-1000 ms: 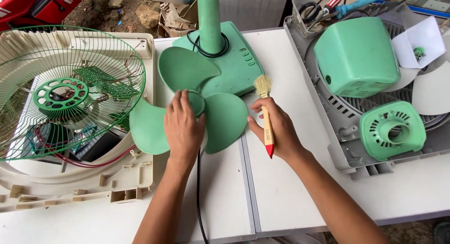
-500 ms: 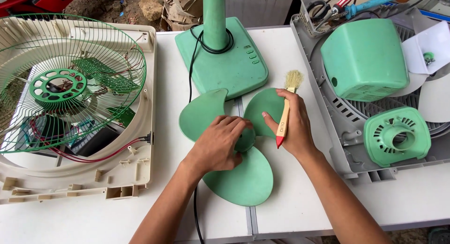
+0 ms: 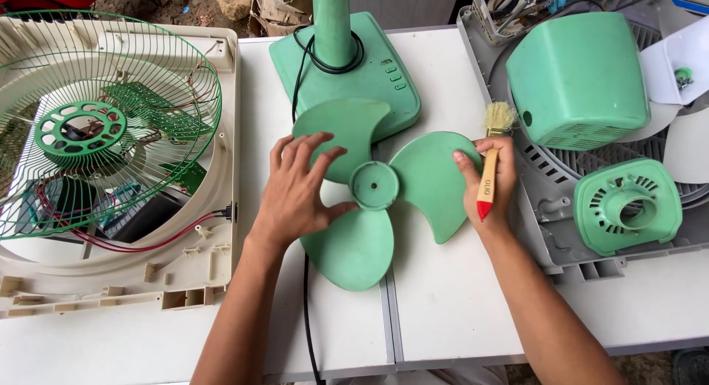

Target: The person uses a brush to clean the internal components of a disassembled green electric fan. They scrub the motor housing and the fan blades, removing dust and debris from the surfaces. The cleaned parts are placed on a white table alongside other fan components.

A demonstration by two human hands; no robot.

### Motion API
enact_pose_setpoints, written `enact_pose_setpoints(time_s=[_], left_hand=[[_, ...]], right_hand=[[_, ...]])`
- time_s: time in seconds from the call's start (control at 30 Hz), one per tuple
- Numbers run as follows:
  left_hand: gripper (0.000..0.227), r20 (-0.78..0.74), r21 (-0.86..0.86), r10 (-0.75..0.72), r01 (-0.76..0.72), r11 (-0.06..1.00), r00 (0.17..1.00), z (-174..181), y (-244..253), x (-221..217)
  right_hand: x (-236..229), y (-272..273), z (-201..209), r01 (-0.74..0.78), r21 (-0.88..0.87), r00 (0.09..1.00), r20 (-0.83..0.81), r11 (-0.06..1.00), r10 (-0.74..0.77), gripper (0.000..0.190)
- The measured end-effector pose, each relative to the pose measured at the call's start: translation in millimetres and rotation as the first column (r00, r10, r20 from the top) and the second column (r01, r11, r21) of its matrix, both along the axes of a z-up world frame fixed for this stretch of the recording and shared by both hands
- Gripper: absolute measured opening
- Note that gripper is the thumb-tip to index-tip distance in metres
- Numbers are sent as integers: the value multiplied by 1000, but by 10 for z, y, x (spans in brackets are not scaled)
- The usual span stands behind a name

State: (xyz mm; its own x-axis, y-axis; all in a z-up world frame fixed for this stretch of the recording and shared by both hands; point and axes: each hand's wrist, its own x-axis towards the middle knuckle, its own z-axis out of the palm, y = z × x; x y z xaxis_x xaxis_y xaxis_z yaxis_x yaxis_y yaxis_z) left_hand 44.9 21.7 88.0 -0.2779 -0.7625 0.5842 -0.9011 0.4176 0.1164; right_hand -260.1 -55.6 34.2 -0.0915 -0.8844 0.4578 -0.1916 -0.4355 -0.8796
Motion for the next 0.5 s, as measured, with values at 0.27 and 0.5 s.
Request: enact_pose_setpoints(time_s=[0.27,0.5], left_hand=[[51,-259,144,137,-102,984,956,-229,-99,-9],[106,-568,378,131,116,919,813,-44,12,-261]], right_hand=[[145,50,5,142,-28,989,-27,989,-143,34],[136,65,-17,189,-94,886,-412,977,-211,26]])
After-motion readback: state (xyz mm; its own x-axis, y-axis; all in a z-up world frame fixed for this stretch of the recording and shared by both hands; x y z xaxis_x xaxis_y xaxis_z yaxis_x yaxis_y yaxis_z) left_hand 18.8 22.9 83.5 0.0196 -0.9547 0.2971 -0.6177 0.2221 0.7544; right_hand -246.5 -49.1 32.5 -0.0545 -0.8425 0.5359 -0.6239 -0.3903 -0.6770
